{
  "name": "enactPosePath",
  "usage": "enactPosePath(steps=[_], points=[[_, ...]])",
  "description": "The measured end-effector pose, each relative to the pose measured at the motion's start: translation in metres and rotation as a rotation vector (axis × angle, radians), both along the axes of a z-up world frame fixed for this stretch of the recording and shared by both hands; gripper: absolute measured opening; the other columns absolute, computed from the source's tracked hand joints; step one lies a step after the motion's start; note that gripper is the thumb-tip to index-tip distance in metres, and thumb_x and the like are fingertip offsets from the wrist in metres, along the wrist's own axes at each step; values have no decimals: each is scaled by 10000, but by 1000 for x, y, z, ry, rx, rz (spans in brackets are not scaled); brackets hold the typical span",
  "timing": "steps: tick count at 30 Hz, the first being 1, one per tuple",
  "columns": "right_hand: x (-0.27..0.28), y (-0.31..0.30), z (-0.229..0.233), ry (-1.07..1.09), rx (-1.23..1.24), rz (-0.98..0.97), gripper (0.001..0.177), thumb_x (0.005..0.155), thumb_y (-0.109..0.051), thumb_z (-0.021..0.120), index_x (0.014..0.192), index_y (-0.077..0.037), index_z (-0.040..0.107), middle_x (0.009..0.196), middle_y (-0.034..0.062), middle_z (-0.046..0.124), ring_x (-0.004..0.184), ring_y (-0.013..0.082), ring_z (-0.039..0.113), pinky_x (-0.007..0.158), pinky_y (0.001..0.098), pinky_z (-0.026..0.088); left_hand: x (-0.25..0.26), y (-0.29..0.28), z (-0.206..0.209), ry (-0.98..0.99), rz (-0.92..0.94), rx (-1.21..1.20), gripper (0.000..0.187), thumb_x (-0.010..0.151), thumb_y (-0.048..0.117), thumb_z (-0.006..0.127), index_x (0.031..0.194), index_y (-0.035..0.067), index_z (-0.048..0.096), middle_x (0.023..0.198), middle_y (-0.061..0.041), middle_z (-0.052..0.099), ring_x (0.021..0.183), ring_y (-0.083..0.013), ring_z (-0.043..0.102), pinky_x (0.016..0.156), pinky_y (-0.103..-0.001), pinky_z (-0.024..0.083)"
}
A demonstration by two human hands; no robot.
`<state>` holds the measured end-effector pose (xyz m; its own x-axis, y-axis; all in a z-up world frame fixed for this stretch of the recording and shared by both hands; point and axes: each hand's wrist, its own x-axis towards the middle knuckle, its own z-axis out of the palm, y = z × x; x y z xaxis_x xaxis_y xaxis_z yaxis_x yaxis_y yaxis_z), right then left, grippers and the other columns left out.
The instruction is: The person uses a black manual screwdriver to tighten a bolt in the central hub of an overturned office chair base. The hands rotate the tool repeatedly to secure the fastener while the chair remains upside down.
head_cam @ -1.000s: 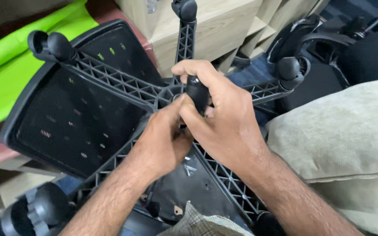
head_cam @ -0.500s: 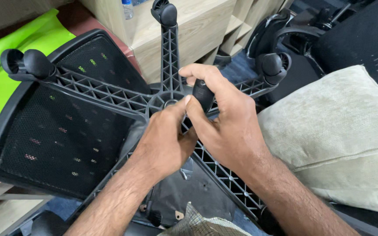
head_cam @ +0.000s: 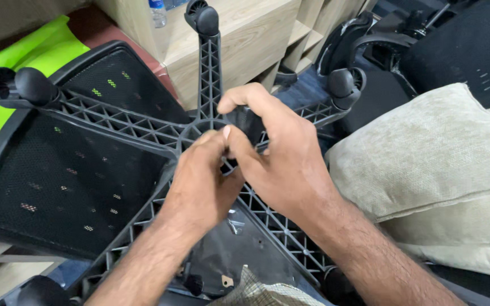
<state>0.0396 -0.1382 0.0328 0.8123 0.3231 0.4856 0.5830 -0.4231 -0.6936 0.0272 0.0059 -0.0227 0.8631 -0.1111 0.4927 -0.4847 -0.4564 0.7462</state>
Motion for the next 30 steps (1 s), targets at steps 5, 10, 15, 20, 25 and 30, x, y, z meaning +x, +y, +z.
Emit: enactPosePath(steps=[5,10,15,20,25,30], points=[[5,-7,8,101,-76,35,360,903,-33,638,1257,-97,630,902,61,678,750,123,656,684,294,569,-6,-2,9,434,3,-31,300,875,25,659,1168,75,623,836,-101,724,711,-141,689,630,-336,543],[11,-10,9,-25,17,218,389,934,-48,622,1319,-77,577,1055,70,694,914,138,716,802,294,587,-8,-14,18,454,274,-5,273,770,63,757,1028,54,669,768,-84,710,644,-153,646,639,-338,546],[11,-12,1,1,81,276,320,1014,-90,622,1334,-89,609,1164,58,717,1002,133,743,880,293,602,-10,-27,18,430,473,3,288,765,108,799,1006,19,667,777,-70,716,692,-139,676,681,-319,567],[25,-20,-3,-51,12,296,346,1006,-91,619,1350,-125,602,1090,62,719,993,129,731,885,297,585,-21,-22,15,349,345,-20,434,861,185,765,1253,62,625,1055,-86,754,941,-163,722,811,-331,579],[32,-17,3,29,-18,360,421,937,-100,570,1354,-155,583,1065,80,703,934,168,719,841,324,579,-24,-19,18,370,312,-46,445,868,185,737,1274,59,608,1178,-137,747,1063,-225,732,887,-365,565],[24,-7,2,3,-41,360,289,1025,-235,627,1296,-138,603,1038,87,724,948,209,741,843,357,564,-20,-13,18,440,456,200,325,879,160,736,1173,30,688,1061,-168,773,992,-290,772,846,-390,592]])
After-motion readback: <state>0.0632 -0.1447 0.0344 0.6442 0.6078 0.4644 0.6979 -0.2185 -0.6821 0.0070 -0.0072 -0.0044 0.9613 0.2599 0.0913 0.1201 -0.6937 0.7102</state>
